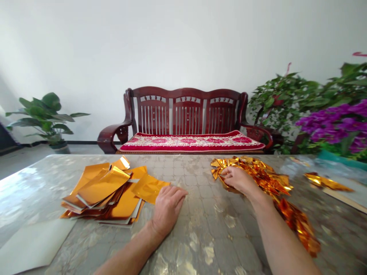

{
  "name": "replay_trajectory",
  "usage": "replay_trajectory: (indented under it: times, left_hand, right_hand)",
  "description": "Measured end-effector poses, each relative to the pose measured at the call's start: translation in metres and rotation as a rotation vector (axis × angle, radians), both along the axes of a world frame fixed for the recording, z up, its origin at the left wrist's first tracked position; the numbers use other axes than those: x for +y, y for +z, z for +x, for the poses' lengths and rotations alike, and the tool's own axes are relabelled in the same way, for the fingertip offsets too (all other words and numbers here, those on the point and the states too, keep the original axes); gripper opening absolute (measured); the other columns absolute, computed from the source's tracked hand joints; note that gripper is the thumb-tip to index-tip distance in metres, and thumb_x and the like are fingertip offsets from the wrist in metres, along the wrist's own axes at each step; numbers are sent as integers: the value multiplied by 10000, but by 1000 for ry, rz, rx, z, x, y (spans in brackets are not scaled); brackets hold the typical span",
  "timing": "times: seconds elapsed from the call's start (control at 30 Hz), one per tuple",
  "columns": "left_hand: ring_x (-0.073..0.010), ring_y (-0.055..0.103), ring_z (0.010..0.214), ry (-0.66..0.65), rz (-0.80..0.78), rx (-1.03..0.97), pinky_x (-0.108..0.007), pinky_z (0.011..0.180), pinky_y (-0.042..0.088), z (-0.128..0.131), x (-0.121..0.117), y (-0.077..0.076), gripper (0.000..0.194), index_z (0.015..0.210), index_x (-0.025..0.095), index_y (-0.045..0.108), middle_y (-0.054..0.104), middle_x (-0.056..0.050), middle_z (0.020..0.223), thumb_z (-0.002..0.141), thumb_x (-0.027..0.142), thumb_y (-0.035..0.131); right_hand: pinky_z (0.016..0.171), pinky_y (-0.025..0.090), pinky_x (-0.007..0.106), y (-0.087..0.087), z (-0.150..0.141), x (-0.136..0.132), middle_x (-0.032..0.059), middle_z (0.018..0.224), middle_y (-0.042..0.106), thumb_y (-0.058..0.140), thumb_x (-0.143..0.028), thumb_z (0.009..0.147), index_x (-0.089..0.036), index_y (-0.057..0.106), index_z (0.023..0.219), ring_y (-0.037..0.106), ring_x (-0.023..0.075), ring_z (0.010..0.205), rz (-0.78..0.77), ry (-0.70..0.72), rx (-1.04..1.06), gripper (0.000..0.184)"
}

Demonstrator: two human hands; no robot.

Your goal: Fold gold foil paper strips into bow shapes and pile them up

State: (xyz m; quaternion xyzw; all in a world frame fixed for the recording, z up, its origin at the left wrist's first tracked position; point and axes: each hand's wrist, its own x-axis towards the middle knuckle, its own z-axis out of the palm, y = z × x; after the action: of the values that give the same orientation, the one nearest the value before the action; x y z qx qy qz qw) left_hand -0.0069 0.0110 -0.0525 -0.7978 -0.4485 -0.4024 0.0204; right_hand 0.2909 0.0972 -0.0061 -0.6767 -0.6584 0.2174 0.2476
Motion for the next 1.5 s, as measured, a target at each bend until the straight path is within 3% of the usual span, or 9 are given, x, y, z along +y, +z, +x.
replay_trajectory:
  times: [0.17, 0.4, 0.73, 1.1, 1.23, 1.33, 1.5]
  left_hand:
    - [-183, 668, 896, -37, -152, -364, -303, 820, 504, 15, 3, -4, 156, 971, 239, 741, 742, -35, 942, 898, 209, 607]
    - [-191, 668, 840, -38, -364, -602, -304, 786, 504, 15, 9, -4, 138, 893, 231, 777, 750, -30, 880, 850, 258, 649]
    - [-183, 642, 740, -13, -502, -680, -284, 711, 466, 17, 9, -6, 170, 791, 213, 790, 747, -30, 782, 804, 315, 655]
    - [-152, 583, 602, 3, -574, -810, -245, 595, 416, 18, 12, -2, 227, 675, 162, 743, 694, -24, 639, 720, 377, 687]
    - [-121, 536, 559, 6, -578, -1009, -223, 576, 407, 12, 16, 5, 283, 608, 149, 687, 626, 4, 566, 675, 423, 709]
    - [-89, 476, 516, 76, -585, -1161, -197, 528, 361, 5, 21, 7, 320, 625, 142, 666, 580, 24, 537, 652, 456, 720]
    - [-49, 349, 436, 102, -665, -1281, -177, 440, 219, -2, 25, 5, 423, 666, 137, 637, 544, 46, 517, 591, 542, 736]
  right_hand:
    - [516, 405, 210, 2, -56, -11, -22, 681, 664, 614, -124, 592, -181, 592, 923, 603, 128, 564, -166, 237, 415, 337]
    - [508, 409, 202, 0, -97, -28, -6, 711, 691, 601, -131, 569, -170, 577, 935, 607, 127, 584, -277, 392, 497, 368]
    - [455, 372, 184, -15, -107, -28, -26, 701, 680, 636, -143, 572, -173, 570, 1004, 582, 112, 530, -318, 442, 519, 437]
    - [501, 396, 204, -12, -114, -33, -21, 697, 676, 662, -147, 587, -176, 612, 961, 593, 124, 559, -291, 419, 565, 379]
    - [622, 458, 241, -11, -112, -27, 8, 778, 679, 691, -296, 684, -169, 630, 906, 619, 144, 688, -99, 382, 611, 263]
    - [725, 482, 275, -9, -108, -23, 27, 875, 686, 652, -459, 771, -173, 645, 943, 625, 165, 797, 50, 359, 631, 334]
    - [772, 495, 300, -16, -103, -18, 43, 937, 684, 727, -493, 699, -174, 629, 998, 634, 175, 827, 62, 372, 660, 448]
